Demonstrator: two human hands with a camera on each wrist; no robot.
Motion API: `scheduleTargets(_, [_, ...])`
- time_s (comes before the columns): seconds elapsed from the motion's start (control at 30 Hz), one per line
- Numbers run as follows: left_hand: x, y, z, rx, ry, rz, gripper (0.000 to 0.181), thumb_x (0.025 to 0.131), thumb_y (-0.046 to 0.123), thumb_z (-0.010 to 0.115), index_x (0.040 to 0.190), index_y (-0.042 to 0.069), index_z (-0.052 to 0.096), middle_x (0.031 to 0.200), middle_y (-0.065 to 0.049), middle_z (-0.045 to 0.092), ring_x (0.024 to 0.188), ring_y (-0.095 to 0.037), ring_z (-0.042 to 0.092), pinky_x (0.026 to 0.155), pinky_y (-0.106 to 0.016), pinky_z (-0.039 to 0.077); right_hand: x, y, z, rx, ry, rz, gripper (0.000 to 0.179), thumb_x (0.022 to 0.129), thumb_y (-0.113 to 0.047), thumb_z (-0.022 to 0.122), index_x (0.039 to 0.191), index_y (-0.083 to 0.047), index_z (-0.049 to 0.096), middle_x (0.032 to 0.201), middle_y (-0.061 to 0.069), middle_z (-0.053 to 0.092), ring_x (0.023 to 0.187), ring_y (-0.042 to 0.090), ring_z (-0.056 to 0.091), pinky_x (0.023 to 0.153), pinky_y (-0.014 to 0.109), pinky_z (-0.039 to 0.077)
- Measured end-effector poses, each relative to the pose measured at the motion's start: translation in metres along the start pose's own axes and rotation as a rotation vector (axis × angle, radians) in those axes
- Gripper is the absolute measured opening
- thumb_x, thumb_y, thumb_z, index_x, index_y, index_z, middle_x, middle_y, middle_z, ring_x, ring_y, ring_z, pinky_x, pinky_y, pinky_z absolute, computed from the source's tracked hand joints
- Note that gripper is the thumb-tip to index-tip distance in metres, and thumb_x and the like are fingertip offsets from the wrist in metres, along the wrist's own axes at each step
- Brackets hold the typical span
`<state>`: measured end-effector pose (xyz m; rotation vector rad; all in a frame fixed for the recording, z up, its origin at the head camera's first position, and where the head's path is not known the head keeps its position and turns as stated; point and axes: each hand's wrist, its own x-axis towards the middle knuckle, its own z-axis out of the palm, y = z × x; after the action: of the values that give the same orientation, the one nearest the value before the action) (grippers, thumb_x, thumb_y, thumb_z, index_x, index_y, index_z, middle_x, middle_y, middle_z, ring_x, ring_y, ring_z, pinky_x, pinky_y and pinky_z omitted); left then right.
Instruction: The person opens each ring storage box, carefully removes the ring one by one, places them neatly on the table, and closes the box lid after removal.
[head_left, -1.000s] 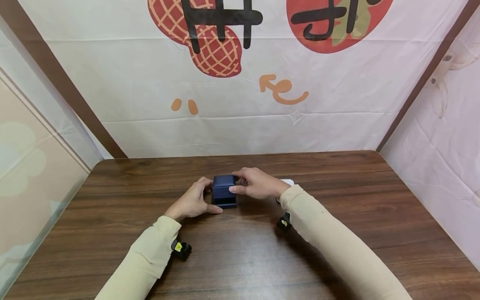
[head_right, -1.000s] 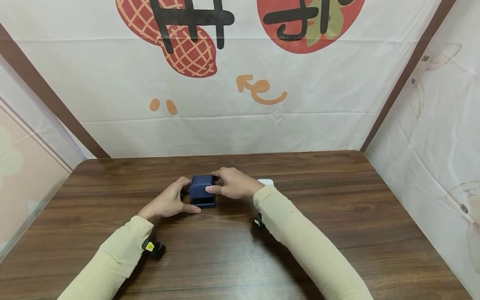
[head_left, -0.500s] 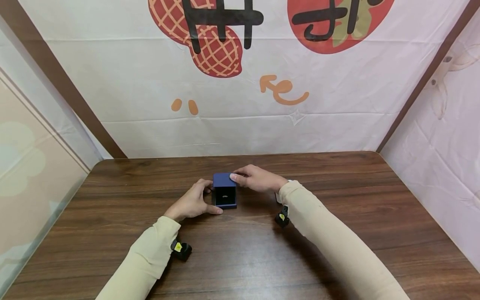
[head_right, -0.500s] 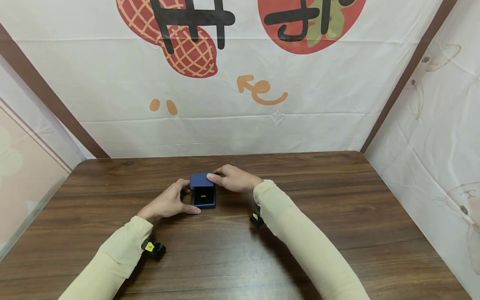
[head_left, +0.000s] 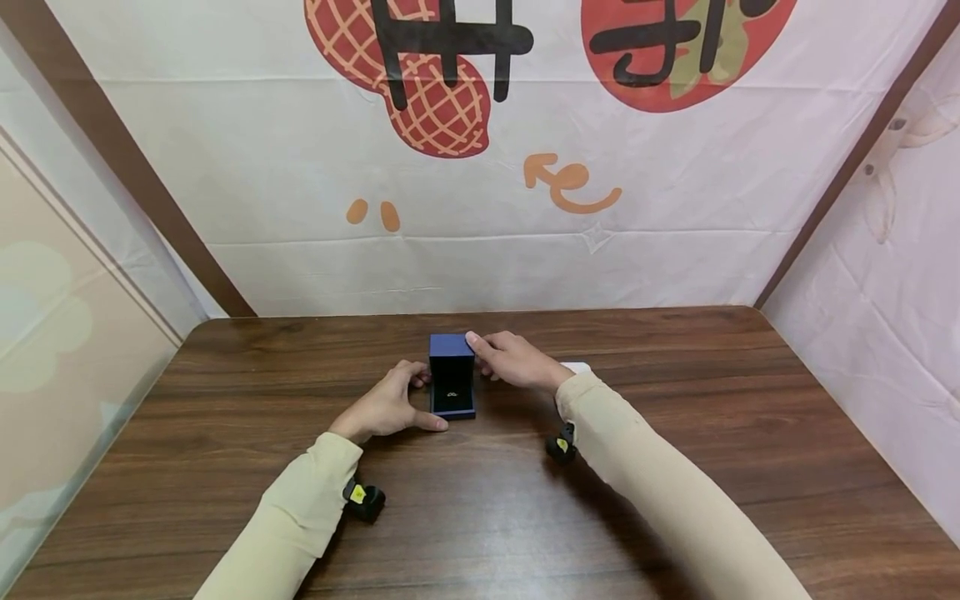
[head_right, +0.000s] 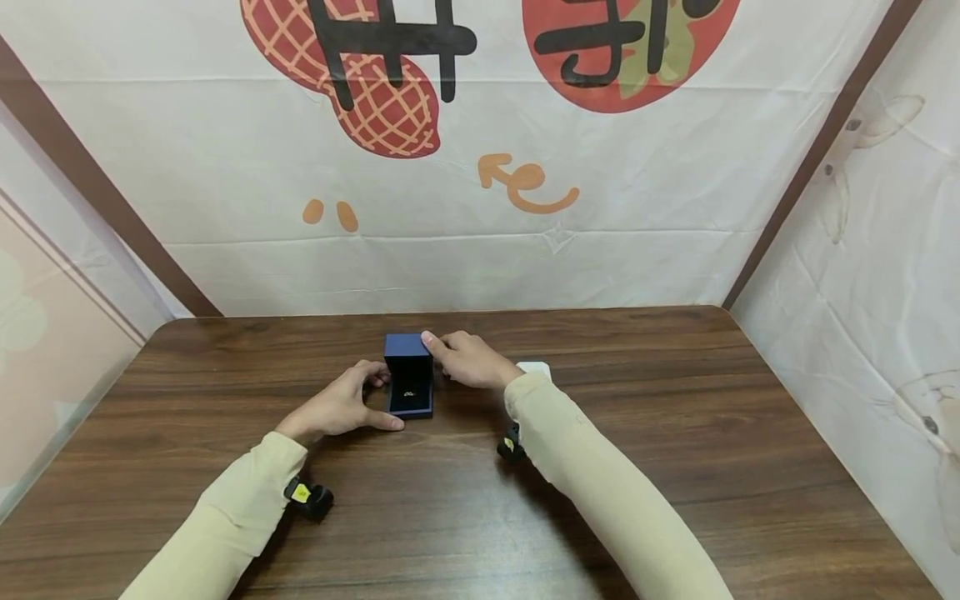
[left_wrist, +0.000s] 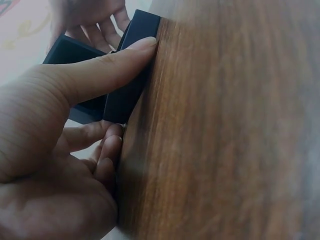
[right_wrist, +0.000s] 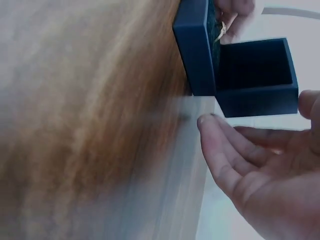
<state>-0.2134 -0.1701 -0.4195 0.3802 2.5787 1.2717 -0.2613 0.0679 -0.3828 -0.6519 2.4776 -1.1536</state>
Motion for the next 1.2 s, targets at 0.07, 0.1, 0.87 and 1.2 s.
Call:
scheduleTargets(0.07, [0.000, 0.000, 0.000, 0.000, -0.006, 0.000, 0.088, 0.073, 0.024, 0.095, 0.139, -0.009, 0.047, 0.131, -0.019, 0.049, 0.121, -0.034, 0.046, 0.107, -0.052, 0.037, -0.005, -0.001, 0.002, -0.062, 0.055, -0.020, 0.061, 0.108, -0.052, 0.039, 0.119, 0.000, 0.067, 0.105, 0.013, 0.069, 0.096, 0.022, 0.065, 0.087, 0.037, 0.053])
scheduleTargets(0.1, [0.000, 0.000, 0.000, 0.000, -0.009, 0.000, 0.089, 0.073, 0.024, 0.095, 0.140, -0.009, 0.047, 0.131, -0.019, 0.048, 0.121, -0.034, 0.046, 0.107, -0.052, 0.037, -0.008, -0.002, 0.004, -0.080, 0.083, -0.027, 0.058, 0.107, -0.052, 0.044, 0.122, 0.000, 0.067, 0.105, 0.011, 0.070, 0.096, 0.021, 0.065, 0.087, 0.037, 0.052])
scheduleTargets(0.87, [0.001, -0.001, -0.001, 0.004, -0.020, -0.001, 0.090, 0.073, 0.024, 0.094, 0.141, -0.009, 0.045, 0.133, -0.020, 0.047, 0.123, -0.036, 0.046, 0.106, -0.053, 0.038, -0.017, -0.009, 0.041, -0.221, 0.190, -0.194, 0.008, 0.088, -0.013, 0.080, 0.094, -0.008, 0.080, 0.074, -0.007, 0.070, 0.067, 0.004, 0.062, 0.066, 0.025, 0.052])
scheduleTargets(1.2, [0.000, -0.001, 0.000, 0.006, -0.006, 0.007, 0.085, 0.073, 0.023, 0.094, 0.138, -0.007, 0.049, 0.129, -0.018, 0.048, 0.121, -0.034, 0.046, 0.105, -0.052, 0.038, -0.015, -0.007, 0.044, -0.264, 0.207, -0.204, 0.004, 0.087, -0.008, 0.076, 0.089, -0.009, 0.080, 0.073, -0.007, 0.070, 0.066, 0.003, 0.061, 0.065, 0.024, 0.052])
